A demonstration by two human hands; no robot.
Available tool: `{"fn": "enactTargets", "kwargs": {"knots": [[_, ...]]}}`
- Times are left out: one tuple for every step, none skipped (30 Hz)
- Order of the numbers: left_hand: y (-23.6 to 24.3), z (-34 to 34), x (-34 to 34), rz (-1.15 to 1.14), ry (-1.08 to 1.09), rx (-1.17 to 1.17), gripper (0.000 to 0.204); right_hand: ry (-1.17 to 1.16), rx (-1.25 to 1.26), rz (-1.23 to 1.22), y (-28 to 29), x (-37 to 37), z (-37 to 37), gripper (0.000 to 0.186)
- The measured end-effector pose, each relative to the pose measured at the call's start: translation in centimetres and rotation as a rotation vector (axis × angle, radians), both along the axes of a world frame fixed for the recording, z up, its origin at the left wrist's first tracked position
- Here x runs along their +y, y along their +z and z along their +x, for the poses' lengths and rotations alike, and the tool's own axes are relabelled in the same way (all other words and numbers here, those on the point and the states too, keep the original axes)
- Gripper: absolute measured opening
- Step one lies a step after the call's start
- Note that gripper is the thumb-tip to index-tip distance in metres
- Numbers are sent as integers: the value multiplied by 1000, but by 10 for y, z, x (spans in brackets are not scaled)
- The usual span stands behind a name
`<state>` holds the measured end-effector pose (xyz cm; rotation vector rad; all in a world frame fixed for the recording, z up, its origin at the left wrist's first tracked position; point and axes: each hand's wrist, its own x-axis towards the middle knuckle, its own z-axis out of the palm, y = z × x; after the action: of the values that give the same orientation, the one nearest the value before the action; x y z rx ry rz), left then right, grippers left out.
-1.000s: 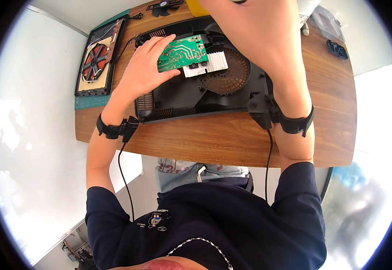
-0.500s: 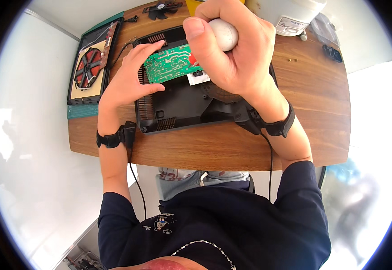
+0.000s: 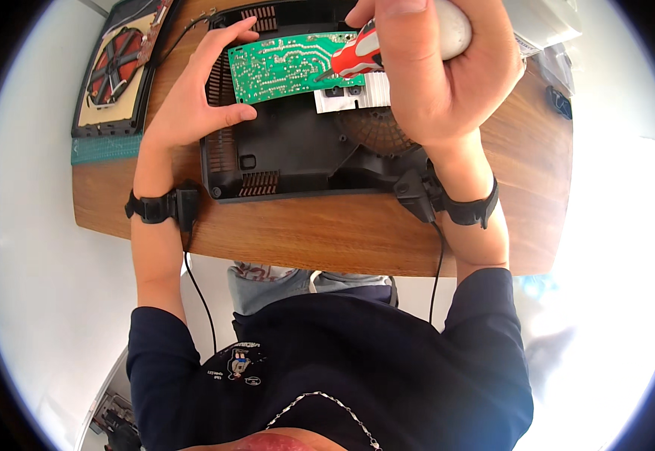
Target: The person uses a screwdriver to remove screws from a green circuit board attached to a black plastic housing. They then remove the circuit board and a black fan, inspecting the fan's center hub before placing the components back into the housing.
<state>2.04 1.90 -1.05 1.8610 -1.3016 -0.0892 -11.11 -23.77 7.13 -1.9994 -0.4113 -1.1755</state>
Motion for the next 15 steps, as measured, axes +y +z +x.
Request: {"fn": "enactTargets", "kwargs": {"knots": [[-1,-3,1,29,32,-17,99,-7,8,5,0,0,0,37],[0,-4,2,58,60,-37,99,-32,9,-50,1,-2,1,42],[-1,-6,1,87,87,-58,99,-14,-9,-32,0,-2,3,37],[-3,-10,0,99,137,-77,93,3,-27,-13,-1,-2,4,32],[-4,-9,0,97,124,-94,91,17,-47,6,-1,-1,6,27],[-5,-7,0,95,111,-112,89,-7,-34,-7,1,4,5,30],[-5,-5,0,93,97,-130,87,-32,-20,-19,4,13,3,36],[-4,-5,-1,71,88,-131,84,-37,-32,-45,4,13,5,41],[-3,-6,-3,50,78,-132,81,-44,-43,-71,3,13,7,47],[-2,-6,-5,29,69,-134,79,-32,-77,-110,-3,5,16,51],[-2,-7,-4,23,83,-132,77,-33,-47,-103,-3,5,17,54],[-2,-8,-4,17,97,-130,75,-33,-18,-96,-3,7,18,56],[-1,-9,-4,11,111,-128,74,-50,73,-46,4,11,9,58],[6,-9,-6,42,110,-131,72,-35,142,-32,11,12,3,58],[16,-11,-8,72,108,-133,71,-25,212,-18,18,13,-4,59]]}}
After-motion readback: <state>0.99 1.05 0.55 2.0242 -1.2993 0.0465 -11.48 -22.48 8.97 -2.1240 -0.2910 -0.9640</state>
